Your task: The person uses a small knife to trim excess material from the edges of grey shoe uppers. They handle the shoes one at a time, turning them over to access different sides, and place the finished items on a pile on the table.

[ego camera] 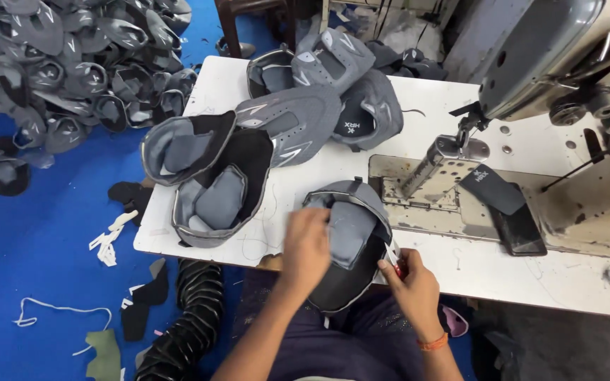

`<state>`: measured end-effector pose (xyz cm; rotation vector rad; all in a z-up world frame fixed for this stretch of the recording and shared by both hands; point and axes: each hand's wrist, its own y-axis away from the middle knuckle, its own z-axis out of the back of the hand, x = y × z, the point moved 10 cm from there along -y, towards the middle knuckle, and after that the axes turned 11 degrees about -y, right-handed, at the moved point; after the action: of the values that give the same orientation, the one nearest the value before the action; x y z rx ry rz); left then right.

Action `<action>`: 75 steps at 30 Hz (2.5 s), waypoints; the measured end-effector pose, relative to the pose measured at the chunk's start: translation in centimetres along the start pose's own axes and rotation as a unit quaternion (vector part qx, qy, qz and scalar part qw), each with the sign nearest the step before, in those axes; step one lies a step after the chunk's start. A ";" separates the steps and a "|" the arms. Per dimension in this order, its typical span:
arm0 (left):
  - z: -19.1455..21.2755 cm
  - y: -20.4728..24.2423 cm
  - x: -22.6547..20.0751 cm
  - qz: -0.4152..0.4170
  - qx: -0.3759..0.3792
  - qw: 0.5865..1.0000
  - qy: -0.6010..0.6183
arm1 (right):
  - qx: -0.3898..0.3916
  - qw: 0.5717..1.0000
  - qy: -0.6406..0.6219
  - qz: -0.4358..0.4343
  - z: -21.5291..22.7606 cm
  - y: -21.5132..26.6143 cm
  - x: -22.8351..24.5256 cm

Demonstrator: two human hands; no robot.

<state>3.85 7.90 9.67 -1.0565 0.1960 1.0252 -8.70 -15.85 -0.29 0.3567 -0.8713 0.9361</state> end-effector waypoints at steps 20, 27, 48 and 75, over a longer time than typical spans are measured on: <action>-10.7 4.8 6.1 0.121 0.201 0.960 0.155 | 0.007 0.998 -0.025 -0.056 -1.9 -1.5 -1.3; -11.6 6.8 1.3 -0.079 0.363 0.897 0.240 | -0.102 0.972 -0.213 0.021 -0.4 -2.6 -4.9; 0.8 8.9 -10.3 -0.295 0.165 0.939 -0.064 | 0.197 0.874 -0.347 0.279 -2.3 -13.2 -25.3; 0.1 2.5 7.3 -0.065 0.410 0.893 -0.174 | 0.012 0.838 -0.536 -0.101 -2.1 -3.3 -9.3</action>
<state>5.93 12.63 3.90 -0.1078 0.2311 0.8610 -7.68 -21.55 -8.55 1.0262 -1.7999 0.4876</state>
